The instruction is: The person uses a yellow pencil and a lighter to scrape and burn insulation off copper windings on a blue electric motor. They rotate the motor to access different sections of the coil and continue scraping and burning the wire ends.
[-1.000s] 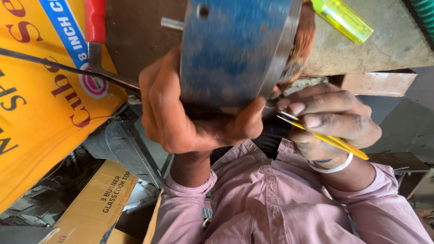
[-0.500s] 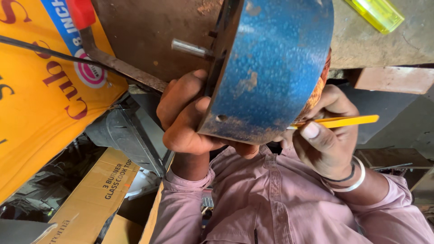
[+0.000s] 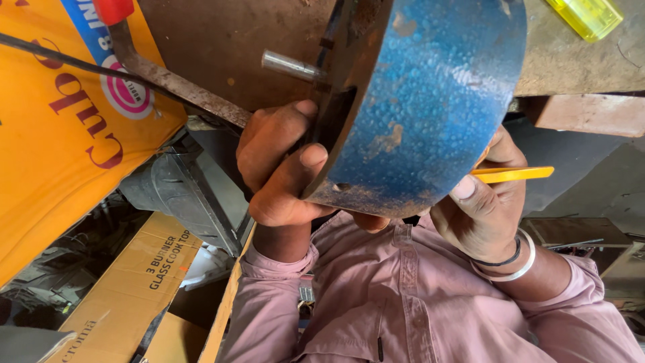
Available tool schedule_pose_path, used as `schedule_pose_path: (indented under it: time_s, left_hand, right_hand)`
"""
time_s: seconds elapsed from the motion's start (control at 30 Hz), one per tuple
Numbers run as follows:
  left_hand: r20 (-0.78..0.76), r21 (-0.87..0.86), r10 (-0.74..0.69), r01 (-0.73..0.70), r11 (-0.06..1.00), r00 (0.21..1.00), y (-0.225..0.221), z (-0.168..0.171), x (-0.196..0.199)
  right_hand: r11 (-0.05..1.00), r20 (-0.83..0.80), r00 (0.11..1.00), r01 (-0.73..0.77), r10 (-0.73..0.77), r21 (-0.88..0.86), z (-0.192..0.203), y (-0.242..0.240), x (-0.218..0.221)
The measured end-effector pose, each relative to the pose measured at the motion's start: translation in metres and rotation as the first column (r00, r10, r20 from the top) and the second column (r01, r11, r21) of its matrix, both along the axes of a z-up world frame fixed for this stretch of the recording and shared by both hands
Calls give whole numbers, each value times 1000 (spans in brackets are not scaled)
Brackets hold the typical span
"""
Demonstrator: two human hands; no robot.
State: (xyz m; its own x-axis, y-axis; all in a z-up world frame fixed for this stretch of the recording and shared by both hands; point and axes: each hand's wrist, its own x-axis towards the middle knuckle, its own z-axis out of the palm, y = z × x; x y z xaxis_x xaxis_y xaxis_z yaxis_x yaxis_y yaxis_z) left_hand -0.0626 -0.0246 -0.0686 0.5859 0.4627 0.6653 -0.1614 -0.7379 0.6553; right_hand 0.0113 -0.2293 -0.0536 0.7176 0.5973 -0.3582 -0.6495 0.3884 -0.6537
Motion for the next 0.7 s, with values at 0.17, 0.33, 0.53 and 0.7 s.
schedule_pose_path:
  time_s: [0.17, 0.33, 0.53, 0.7]
  left_hand:
    - [-9, -2, -8, 8, 1000, 1000, 0, 1, 0]
    - [-35, -17, -13, 12, 1000, 999, 0, 5, 0]
    - [-32, -43, -30, 29, 999, 999, 0, 5, 0]
    - [55, -7, 27, -26, 1000, 998, 0, -3, 7]
  right_hand:
    - [1000, -12, 1000, -2, 1, -5, 3, 2, -1]
    - [1000, -23, 1000, -5, 4, -21, 9, 1, -2]
    - [1000, -37, 999, -6, 5, -17, 7, -3, -2]
    - [1000, -22, 1000, -13, 13, -15, 5, -3, -3]
